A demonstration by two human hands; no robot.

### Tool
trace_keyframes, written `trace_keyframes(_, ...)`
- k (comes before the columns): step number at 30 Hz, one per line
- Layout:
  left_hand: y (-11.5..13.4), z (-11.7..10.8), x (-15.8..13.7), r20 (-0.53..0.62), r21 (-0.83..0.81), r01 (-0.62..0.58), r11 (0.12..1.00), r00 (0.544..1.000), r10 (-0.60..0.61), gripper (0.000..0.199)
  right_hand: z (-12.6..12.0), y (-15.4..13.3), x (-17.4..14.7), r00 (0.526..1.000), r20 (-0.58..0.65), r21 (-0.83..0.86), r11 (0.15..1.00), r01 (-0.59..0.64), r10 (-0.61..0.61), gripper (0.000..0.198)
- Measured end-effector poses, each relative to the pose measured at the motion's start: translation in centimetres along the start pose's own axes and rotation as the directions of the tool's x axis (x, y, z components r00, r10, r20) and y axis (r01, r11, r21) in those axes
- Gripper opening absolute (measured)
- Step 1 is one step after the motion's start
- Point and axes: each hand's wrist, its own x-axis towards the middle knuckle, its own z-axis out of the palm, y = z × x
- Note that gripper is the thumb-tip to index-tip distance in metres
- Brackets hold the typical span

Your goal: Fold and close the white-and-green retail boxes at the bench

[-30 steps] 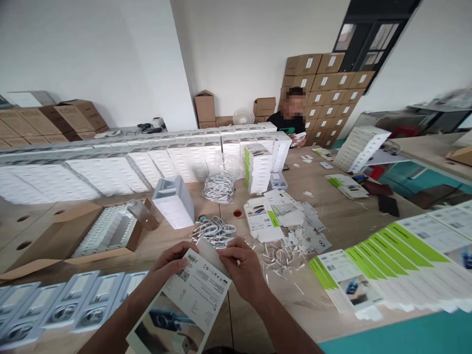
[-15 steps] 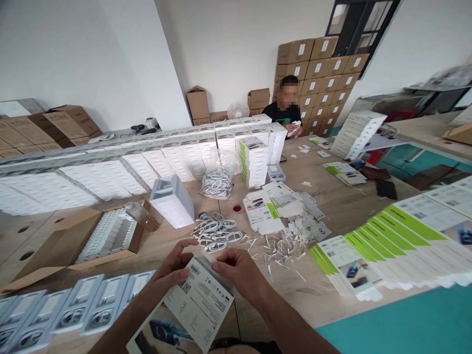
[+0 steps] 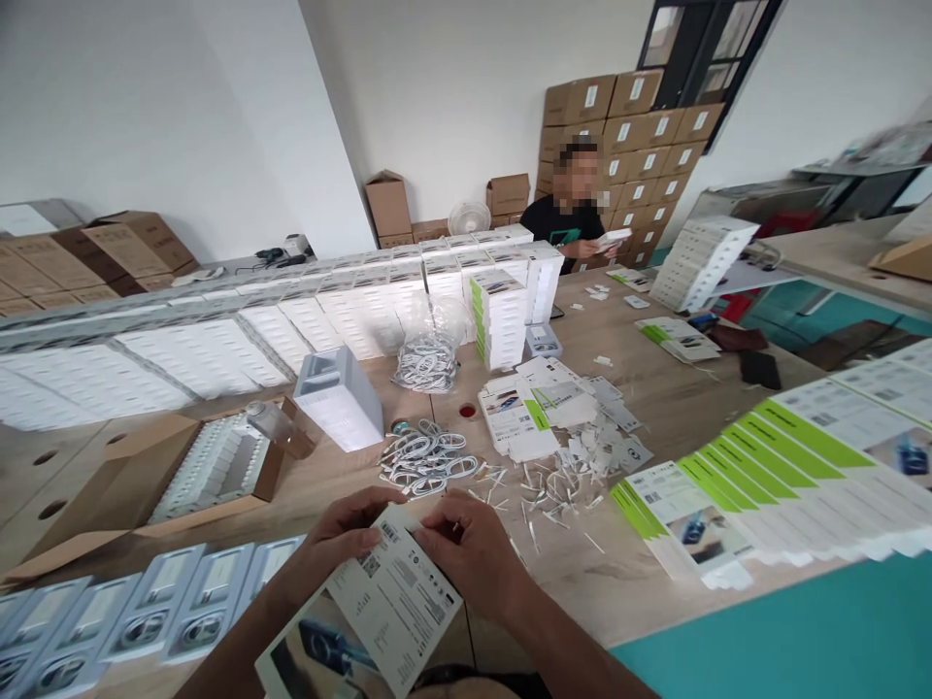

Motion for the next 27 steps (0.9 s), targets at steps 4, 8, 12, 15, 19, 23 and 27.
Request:
trace_keyframes(4,0.1,-0.4,0.3,-0.078,-0.045,-0.028,0.999,0.997,0.024,0.034,-0.6,-0.3,0.4,0.987,0.122,0.249,0.959,-0.136,0.108,0.024)
trace_keyframes(8,-1.0,-0.7,0.7,-0.23,-0.091,-0.107,0.99,0.97,0.083,0.035,-1.5,-0.6,0.7,0.915,0.337,0.509,0.774,-0.376,0.223,0.044)
trace_keyframes(12,-2.0,-0.5,0.8,-0.291,-0.14,-0.108,0.984,0.954,0.064,0.035,-1.7,-0.5,0.3,0.903,0.357,0.469,0.791,-0.393,0.237,0.048)
trace_keyframes(15,-2.2,-0.3,0.7,-0.305,-0.142,-0.103,0.985,0.951,0.055,0.035,-1.6,-0.7,-0.1,0.922,0.326,0.343,0.883,-0.32,0.207,0.048)
trace_keyframes(19,-2.0,-0.1,0.5,-0.3,-0.147,-0.106,0.983,0.952,0.057,0.033,-1.8,-1.3,-0.7,0.916,0.386,0.3,0.924,-0.239,0.112,0.05)
trace_keyframes(23,-2.0,0.1,0.7,-0.302,-0.124,-0.114,0.986,0.95,0.072,0.034,-2.1,-1.8,-1.3,0.903,0.428,0.288,0.943,-0.165,0.028,0.056)
trace_keyframes(27,-2.3,0.8,1.7,-0.28,-0.125,-0.107,0.986,0.958,0.069,0.037,-2.7,-1.3,-1.7,0.923,0.384,0.254,0.957,-0.141,0.034,0.051)
